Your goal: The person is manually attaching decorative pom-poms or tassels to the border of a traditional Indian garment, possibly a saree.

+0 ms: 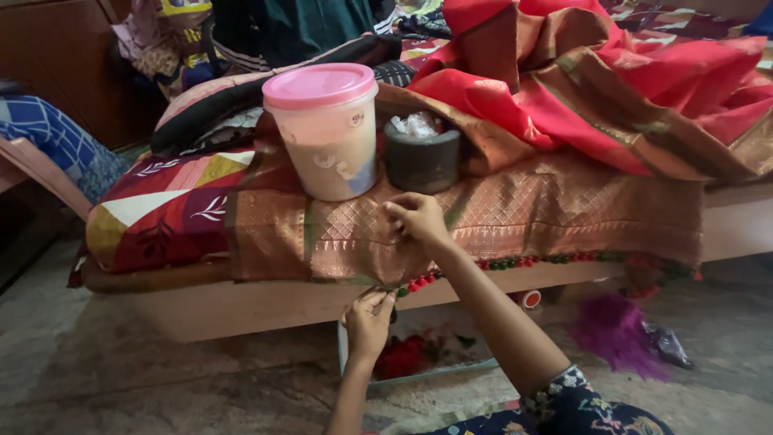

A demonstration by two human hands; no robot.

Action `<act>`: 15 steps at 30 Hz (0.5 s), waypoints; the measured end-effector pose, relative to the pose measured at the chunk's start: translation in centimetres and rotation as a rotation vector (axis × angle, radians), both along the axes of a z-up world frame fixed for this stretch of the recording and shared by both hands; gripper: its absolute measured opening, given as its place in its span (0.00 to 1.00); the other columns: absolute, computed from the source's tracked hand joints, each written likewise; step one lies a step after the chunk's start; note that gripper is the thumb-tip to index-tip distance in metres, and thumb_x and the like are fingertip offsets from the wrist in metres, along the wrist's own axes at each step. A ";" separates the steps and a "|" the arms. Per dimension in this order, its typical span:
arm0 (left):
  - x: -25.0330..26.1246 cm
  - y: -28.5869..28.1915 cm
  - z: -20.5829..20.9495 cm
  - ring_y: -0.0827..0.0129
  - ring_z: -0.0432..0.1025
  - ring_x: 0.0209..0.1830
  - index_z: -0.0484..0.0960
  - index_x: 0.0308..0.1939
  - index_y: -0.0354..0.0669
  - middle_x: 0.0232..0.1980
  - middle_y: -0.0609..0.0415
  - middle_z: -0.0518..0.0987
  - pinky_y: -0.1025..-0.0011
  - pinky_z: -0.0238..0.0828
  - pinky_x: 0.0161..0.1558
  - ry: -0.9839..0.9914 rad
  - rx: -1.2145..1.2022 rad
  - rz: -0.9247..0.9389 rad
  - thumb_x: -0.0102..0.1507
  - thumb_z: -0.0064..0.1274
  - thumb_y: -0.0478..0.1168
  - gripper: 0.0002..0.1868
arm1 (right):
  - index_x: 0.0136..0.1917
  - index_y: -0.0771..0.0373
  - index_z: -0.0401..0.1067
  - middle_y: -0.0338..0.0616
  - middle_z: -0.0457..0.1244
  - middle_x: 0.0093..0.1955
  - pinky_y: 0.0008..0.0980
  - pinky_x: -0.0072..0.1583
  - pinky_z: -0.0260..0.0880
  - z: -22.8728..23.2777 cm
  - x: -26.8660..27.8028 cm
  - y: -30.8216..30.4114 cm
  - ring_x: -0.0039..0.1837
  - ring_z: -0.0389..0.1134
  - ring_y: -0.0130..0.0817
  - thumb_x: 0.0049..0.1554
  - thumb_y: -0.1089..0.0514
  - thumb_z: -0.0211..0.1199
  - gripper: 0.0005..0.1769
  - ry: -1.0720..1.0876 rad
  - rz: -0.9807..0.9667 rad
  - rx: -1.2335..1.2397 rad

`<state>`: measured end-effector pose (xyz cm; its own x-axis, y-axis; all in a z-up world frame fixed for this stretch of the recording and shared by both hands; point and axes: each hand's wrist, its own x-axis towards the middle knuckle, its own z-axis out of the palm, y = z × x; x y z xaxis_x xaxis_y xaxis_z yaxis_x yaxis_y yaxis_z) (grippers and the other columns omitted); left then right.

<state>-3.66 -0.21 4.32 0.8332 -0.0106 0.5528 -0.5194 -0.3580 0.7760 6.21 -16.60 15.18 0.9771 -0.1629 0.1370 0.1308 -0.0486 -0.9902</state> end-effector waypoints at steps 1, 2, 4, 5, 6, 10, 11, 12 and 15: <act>0.0 -0.1 -0.1 0.61 0.80 0.35 0.87 0.38 0.38 0.35 0.50 0.85 0.69 0.73 0.40 0.027 0.003 0.007 0.61 0.59 0.39 0.08 | 0.53 0.63 0.80 0.42 0.73 0.43 0.29 0.40 0.71 1.0 -0.9 0.4 0.38 0.70 0.25 0.57 0.57 0.69 0.12 -0.050 -0.048 -0.212; 0.2 -0.1 -0.4 0.61 0.80 0.35 0.87 0.38 0.38 0.35 0.50 0.85 0.69 0.73 0.40 0.027 0.003 0.006 0.61 0.59 0.39 0.08 | 0.53 0.63 0.80 0.42 0.73 0.43 0.29 0.40 0.71 0.8 -0.8 0.5 0.38 0.70 0.25 0.57 0.57 0.69 0.12 -0.050 -0.049 -0.212; 0.6 -0.1 -1.1 0.63 0.81 0.36 0.87 0.39 0.36 0.37 0.50 0.86 0.70 0.74 0.41 0.036 -0.024 0.010 0.61 0.59 0.38 0.08 | 0.51 0.63 0.81 0.45 0.74 0.42 0.29 0.43 0.76 0.3 -0.6 0.9 0.40 0.73 0.26 0.56 0.58 0.68 0.11 -0.062 -0.034 -0.245; 0.5 -0.2 -0.9 0.63 0.81 0.36 0.87 0.39 0.36 0.37 0.50 0.86 0.70 0.74 0.41 0.036 -0.023 0.011 0.61 0.59 0.38 0.08 | 0.51 0.63 0.81 0.45 0.74 0.42 0.29 0.43 0.76 0.2 -0.4 0.9 0.40 0.73 0.26 0.56 0.58 0.68 0.11 -0.062 -0.033 -0.245; 0.4 -0.2 -0.7 0.64 0.81 0.35 0.87 0.40 0.36 0.37 0.50 0.87 0.70 0.74 0.40 0.052 -0.010 0.018 0.62 0.59 0.39 0.09 | 0.51 0.64 0.81 0.46 0.74 0.42 0.29 0.43 0.75 0.0 -0.2 0.9 0.40 0.73 0.26 0.57 0.58 0.68 0.10 -0.051 -0.060 -0.196; 0.5 -0.2 -0.7 0.66 0.82 0.35 0.88 0.40 0.37 0.37 0.51 0.87 0.71 0.74 0.40 0.083 -0.019 0.001 0.62 0.59 0.40 0.09 | 0.50 0.67 0.79 0.45 0.73 0.42 0.31 0.43 0.76 0.7 -1.0 1.1 0.40 0.74 0.28 0.59 0.58 0.65 0.10 -0.032 -0.114 -0.091; 0.5 -0.2 -0.5 0.66 0.82 0.35 0.88 0.40 0.37 0.37 0.51 0.87 0.71 0.74 0.40 0.082 -0.018 0.000 0.62 0.59 0.40 0.09 | 0.50 0.67 0.79 0.45 0.73 0.42 0.31 0.43 0.76 0.6 -0.9 1.0 0.40 0.74 0.28 0.59 0.58 0.65 0.10 -0.032 -0.116 -0.090; 0.4 -0.2 -0.4 0.67 0.82 0.35 0.88 0.41 0.37 0.38 0.51 0.87 0.70 0.74 0.40 0.096 -0.015 0.003 0.62 0.59 0.39 0.09 | 0.50 0.66 0.79 0.44 0.73 0.42 0.31 0.44 0.76 0.6 -0.8 1.0 0.41 0.74 0.28 0.59 0.57 0.65 0.10 -0.064 -0.090 -0.130; 0.3 -0.1 -0.5 0.67 0.82 0.36 0.89 0.42 0.37 0.38 0.51 0.87 0.70 0.74 0.41 0.081 -0.017 -0.003 0.62 0.59 0.39 0.09 | 0.49 0.66 0.79 0.44 0.73 0.42 0.31 0.44 0.76 0.6 -0.8 1.3 0.41 0.73 0.28 0.57 0.56 0.68 0.11 -0.159 -0.066 -0.302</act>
<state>-3.34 -0.35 3.86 0.8753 -0.0040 0.4835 -0.4554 -0.3428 0.8217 5.44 -15.27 15.78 0.9282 -0.1536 0.3388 0.2695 -0.3502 -0.8971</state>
